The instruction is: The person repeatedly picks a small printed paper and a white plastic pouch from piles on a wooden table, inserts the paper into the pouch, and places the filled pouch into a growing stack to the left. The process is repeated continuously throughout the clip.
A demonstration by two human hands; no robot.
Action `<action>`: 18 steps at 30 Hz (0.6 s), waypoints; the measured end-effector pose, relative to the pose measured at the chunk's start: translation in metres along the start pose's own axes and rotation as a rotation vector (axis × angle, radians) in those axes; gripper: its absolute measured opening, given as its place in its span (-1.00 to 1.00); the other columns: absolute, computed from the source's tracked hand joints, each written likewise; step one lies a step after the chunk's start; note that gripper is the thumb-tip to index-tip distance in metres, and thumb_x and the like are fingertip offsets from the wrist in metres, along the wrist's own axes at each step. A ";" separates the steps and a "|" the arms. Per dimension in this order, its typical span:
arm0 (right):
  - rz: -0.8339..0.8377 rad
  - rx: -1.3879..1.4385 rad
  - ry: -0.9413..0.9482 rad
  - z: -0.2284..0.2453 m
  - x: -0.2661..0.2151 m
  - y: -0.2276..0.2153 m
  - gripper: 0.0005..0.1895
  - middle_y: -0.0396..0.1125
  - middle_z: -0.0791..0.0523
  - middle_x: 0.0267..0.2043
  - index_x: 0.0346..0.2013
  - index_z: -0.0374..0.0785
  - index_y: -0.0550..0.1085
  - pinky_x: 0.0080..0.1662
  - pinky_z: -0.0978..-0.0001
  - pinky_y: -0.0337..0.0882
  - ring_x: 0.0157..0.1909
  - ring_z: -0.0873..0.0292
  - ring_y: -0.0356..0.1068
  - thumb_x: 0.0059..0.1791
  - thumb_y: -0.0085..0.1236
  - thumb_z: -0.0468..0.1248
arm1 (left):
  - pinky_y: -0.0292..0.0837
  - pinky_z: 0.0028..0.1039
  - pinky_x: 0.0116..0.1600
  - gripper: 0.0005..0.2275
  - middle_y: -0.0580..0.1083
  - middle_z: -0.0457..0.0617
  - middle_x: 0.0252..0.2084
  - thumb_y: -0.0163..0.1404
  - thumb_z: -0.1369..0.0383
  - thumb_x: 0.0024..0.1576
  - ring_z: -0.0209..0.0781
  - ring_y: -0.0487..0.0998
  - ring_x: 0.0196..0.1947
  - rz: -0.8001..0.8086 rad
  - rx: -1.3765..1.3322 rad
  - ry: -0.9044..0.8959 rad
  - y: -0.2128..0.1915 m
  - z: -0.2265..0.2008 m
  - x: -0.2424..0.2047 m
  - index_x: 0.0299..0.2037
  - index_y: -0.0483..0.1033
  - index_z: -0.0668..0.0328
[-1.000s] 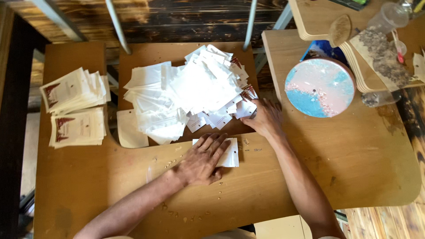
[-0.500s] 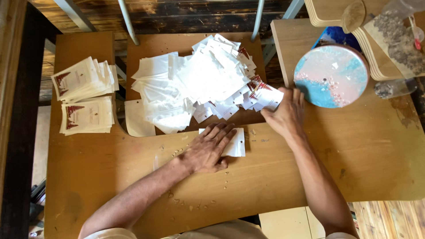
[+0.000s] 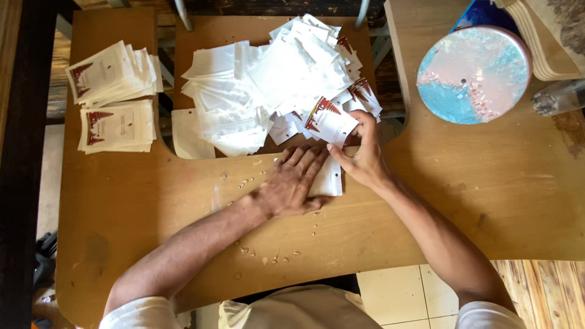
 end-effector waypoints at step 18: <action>0.109 0.105 -0.095 0.004 0.007 0.002 -0.31 0.17 0.03 -0.34 0.05 -0.32 0.13 -0.30 0.27 0.39 -0.45 0.14 0.29 -0.28 0.26 -0.35 | 0.16 -0.25 0.15 -0.30 0.36 0.07 -0.18 -0.22 -0.21 -0.10 -0.07 0.46 -0.12 -0.164 0.233 -0.108 -0.045 0.049 -0.016 -0.01 0.36 0.31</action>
Point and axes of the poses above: each hand's wrist, its own x-axis towards the middle knuckle, its own y-axis out of the palm, z = x × y, the point moved 7 cm from there along x, towards the middle knuckle
